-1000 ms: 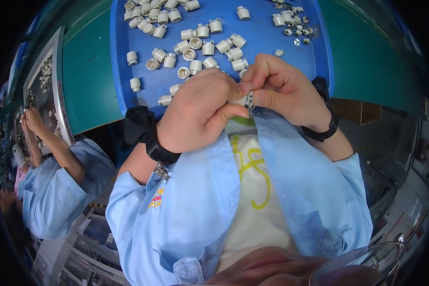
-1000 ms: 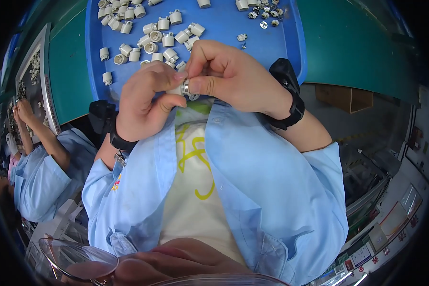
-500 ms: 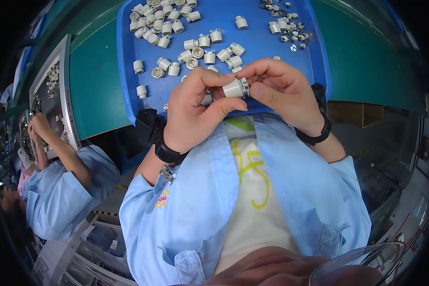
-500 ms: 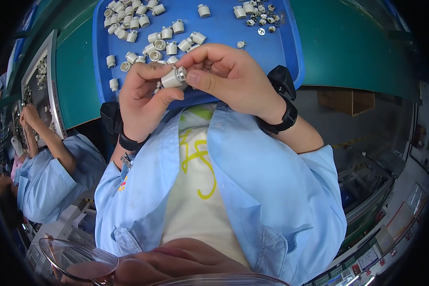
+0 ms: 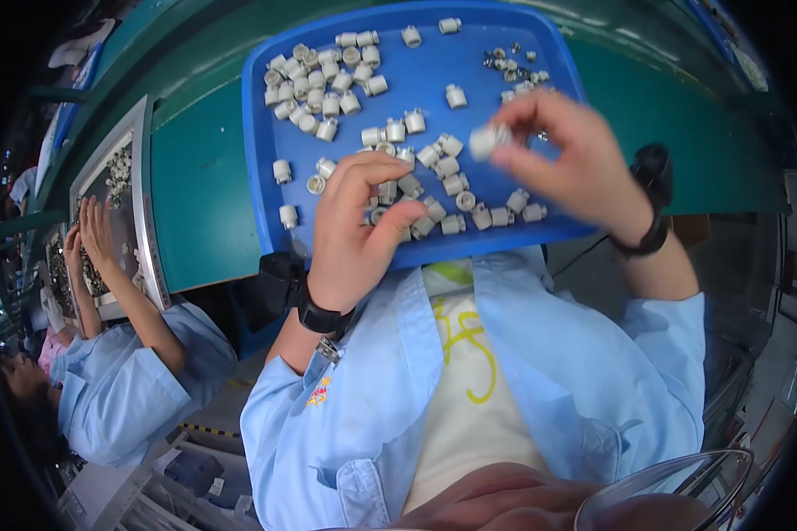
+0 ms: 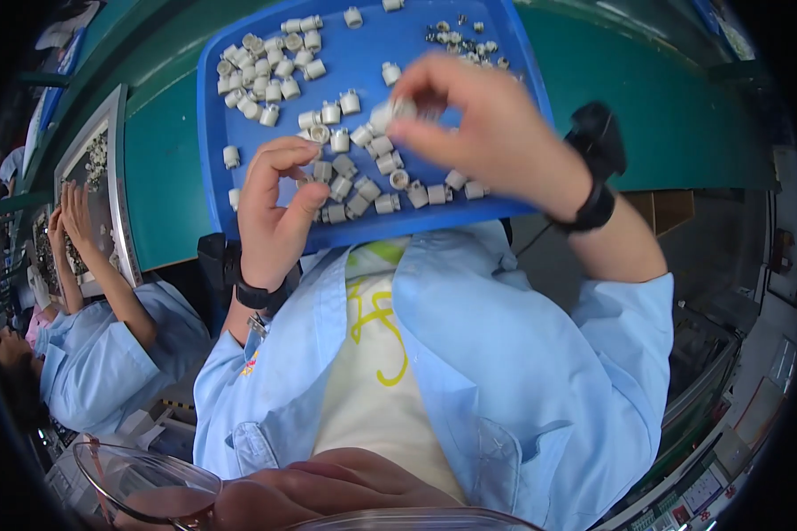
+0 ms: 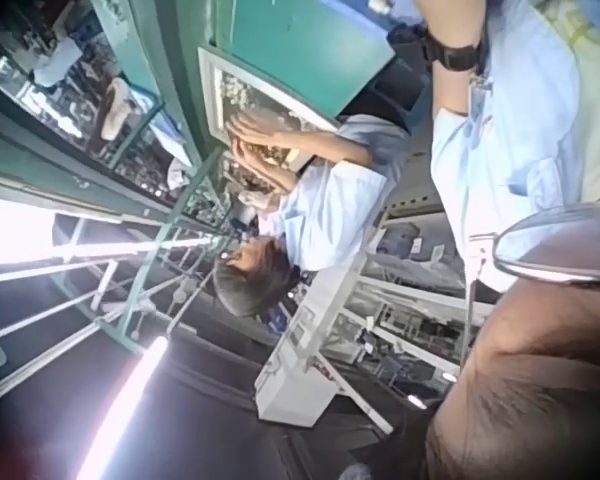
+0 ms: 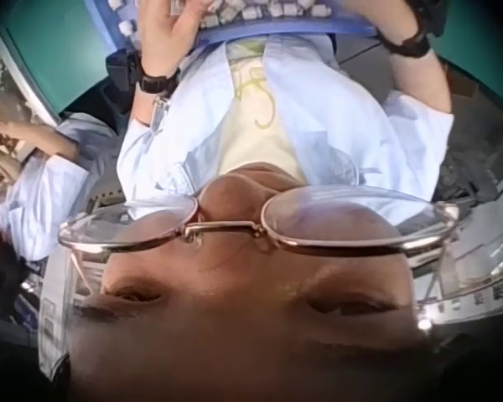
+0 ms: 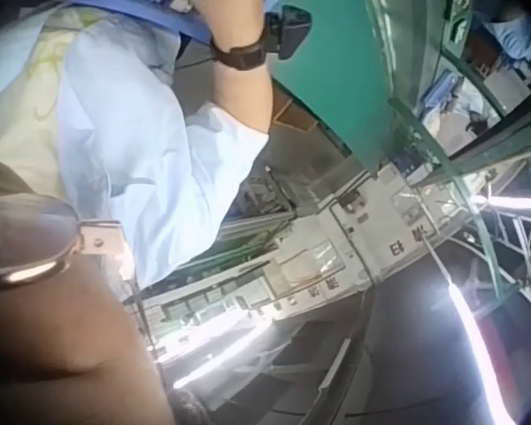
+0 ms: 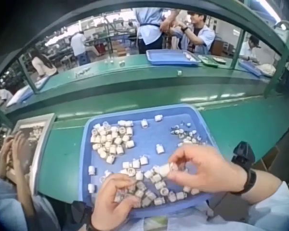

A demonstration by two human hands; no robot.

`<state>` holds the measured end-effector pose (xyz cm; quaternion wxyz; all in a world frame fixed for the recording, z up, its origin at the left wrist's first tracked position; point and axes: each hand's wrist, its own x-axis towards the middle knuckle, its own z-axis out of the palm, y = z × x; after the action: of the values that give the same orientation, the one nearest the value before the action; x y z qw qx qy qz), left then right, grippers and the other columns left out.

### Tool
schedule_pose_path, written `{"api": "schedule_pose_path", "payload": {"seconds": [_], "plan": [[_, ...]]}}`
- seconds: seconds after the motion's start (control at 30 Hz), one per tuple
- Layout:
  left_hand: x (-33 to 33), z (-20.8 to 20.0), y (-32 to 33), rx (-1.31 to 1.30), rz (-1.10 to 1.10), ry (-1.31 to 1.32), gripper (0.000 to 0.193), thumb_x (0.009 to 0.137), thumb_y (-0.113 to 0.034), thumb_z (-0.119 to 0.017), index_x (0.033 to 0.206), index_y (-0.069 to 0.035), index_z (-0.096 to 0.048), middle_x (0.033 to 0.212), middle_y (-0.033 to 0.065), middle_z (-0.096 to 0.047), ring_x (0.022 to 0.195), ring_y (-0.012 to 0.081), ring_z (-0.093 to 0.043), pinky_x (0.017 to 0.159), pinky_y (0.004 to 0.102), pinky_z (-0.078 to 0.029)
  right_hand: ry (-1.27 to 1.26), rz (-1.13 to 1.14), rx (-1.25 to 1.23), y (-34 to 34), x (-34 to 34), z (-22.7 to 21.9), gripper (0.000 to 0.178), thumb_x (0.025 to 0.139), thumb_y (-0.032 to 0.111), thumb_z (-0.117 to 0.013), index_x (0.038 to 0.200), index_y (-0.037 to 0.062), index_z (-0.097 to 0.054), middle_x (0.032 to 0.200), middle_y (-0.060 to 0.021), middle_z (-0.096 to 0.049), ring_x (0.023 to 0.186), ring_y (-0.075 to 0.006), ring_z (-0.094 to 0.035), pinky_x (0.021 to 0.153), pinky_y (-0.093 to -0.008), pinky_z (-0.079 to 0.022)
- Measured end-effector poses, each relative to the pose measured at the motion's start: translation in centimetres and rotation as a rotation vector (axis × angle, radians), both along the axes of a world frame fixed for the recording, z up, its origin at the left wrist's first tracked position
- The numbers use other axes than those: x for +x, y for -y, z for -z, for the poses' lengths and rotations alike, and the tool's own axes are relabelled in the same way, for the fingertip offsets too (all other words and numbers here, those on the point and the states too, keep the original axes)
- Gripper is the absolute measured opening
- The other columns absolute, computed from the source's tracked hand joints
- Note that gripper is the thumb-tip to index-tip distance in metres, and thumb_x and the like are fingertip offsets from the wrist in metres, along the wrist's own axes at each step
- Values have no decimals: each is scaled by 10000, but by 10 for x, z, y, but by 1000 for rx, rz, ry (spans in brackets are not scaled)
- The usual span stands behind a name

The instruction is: Manually assemble small electronic components by inserting a metal part into a white plastic housing.

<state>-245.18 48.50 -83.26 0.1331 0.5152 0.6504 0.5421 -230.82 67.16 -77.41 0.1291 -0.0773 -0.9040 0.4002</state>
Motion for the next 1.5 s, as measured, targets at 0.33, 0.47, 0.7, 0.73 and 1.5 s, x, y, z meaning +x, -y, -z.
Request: {"api": "schedule_pose_path", "payload": {"seconds": [0.33, 0.47, 0.7, 0.73, 1.5], "plan": [[-52, -44, -19, -204, -70, -286, 243, 724, -128, -653, 922, -28, -555, 979, 118, -534, 914, 304, -500, 783, 352, -395, 139, 650, 747, -291, -188, -24, 251, 739, 258, -528, 777, 22, -605, 762, -179, -605, 735, -333, -586, 671, -422, -457], [-70, -60, -32, -262, -48, -269, 241, 722, -97, -645, 942, -42, -561, 1002, 122, -535, 935, 306, -501, 810, 362, -395, 266, 789, 611, -380, -227, 5, 344, 760, 334, -572, 895, 20, -613, 794, -166, -621, 783, -312, -590, 718, -388, -459], [-100, -72, -65, -346, 12, -158, 203, 723, -111, -642, 911, -57, -587, 965, 89, -546, 901, 274, -509, 782, 351, -395, 262, 765, 579, -428, -291, 20, 349, 757, 346, -563, 917, 41, -621, 884, -185, -616, 869, -341, -576, 766, -407, -451], [-104, -73, -69, -346, 6, -162, 203, 723, -111, -642, 911, -57, -587, 965, 89, -546, 901, 274, -509, 782, 351, -395, 282, 766, 548, -429, -303, 16, 359, 760, 356, -561, 924, 42, -619, 909, -184, -612, 889, -338, -572, 776, -405, -449], [-87, -30, -8, -271, 32, -214, 140, 746, -120, -617, 857, -47, -574, 856, 88, -558, 828, 278, -523, 717, 370, -401, 261, -217, 236, -135, -173, -36, 292, 826, 233, -572, 1041, 37, -571, 938, -84, -594, 873, -200, -561, 765, -288, -437]]}}
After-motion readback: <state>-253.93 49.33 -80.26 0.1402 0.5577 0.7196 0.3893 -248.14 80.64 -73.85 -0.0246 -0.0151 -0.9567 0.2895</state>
